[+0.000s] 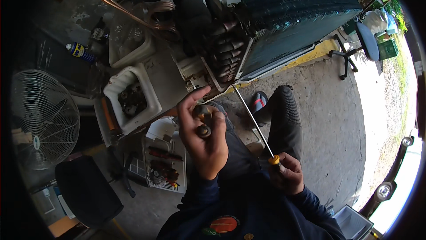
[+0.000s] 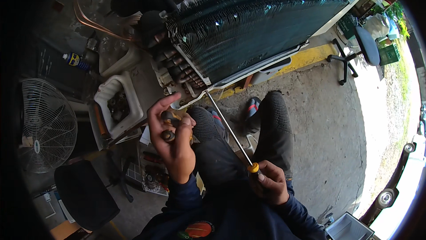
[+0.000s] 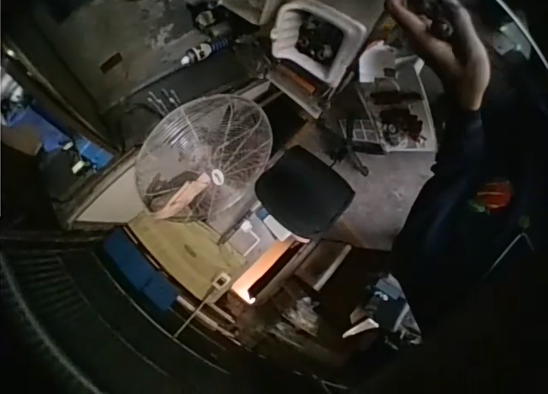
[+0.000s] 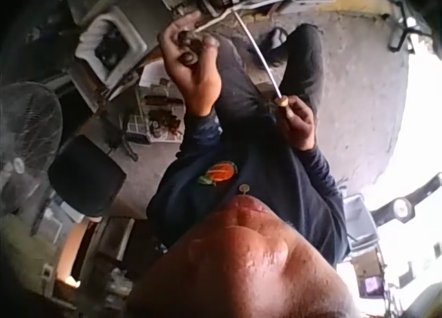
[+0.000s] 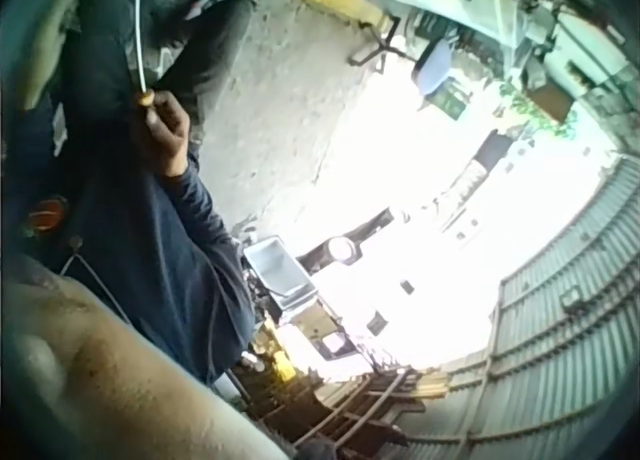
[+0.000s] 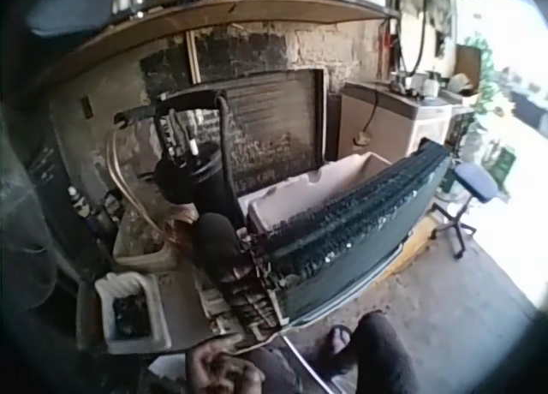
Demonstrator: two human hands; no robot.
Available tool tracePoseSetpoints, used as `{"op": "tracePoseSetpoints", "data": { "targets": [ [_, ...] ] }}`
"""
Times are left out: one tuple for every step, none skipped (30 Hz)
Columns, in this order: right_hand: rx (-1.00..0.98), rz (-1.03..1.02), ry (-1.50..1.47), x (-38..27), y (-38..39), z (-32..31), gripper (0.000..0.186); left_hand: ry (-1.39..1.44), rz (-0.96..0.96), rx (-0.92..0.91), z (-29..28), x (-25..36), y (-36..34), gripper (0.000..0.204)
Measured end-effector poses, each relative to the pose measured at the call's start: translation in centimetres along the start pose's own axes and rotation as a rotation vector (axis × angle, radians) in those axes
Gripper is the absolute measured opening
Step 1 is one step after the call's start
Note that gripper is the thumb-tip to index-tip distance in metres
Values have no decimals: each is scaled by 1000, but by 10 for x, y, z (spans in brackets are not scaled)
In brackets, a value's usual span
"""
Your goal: Repairing an air conditioner evaporator coil using a screwdriver and pliers.
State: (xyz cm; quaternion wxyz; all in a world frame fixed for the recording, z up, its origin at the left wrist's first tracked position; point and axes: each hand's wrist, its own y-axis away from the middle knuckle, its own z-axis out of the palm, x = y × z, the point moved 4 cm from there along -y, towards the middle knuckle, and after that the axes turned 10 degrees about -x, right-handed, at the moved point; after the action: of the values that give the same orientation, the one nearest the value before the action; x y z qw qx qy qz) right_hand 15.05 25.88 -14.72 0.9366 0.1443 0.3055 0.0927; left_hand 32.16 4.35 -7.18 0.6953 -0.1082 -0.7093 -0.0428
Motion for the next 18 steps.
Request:
{"op": "tracePoseSetpoints", "data": {
  "targets": [
    [6,-12,96,-1,-1,1,29,194,85,92,-6,12,2,49],
    [10,-24,192,-2,-2,1,29,386,173,184,-14,24,3,48],
    [13,-26,191,-2,-1,1,29,372,260,175,-22,32,5,41],
    [16,-25,217,-3,-1,0,29,356,348,167,-32,40,6,34],
    [17,-22,242,-4,-2,-1,28,356,346,166,-38,45,6,34],
    [20,-20,267,-5,-2,-2,28,374,397,183,-43,53,6,25],
    [24,-20,292,-6,-2,-2,28,394,449,198,-46,57,6,18],
    [18,-15,288,-5,-3,0,28,386,450,201,-50,59,6,18],
    [20,-3,303,-5,-4,3,27,411,538,156,-52,64,5,16],
    [24,8,318,-5,-4,5,27,437,626,109,-53,69,2,15],
    [30,17,333,-5,-4,7,27,464,713,59,-53,73,0,16],
    [36,27,348,-5,-4,9,27,491,799,7,-52,77,-2,18],
    [40,26,347,-4,-4,8,27,493,796,4,-50,77,-4,18],
    [39,30,350,-3,-4,8,26,445,746,49,-45,76,-6,23],
    [41,29,351,-3,-4,7,26,397,696,88,-37,77,-10,29],
    [42,29,351,-3,-4,6,26,348,646,126,-28,76,-14,36],
    [43,30,351,-3,-5,5,26,299,596,164,-21,75,-17,43],
    [43,28,344,-3,-5,6,26,294,595,158,-15,75,-20,43]
  ]
}}
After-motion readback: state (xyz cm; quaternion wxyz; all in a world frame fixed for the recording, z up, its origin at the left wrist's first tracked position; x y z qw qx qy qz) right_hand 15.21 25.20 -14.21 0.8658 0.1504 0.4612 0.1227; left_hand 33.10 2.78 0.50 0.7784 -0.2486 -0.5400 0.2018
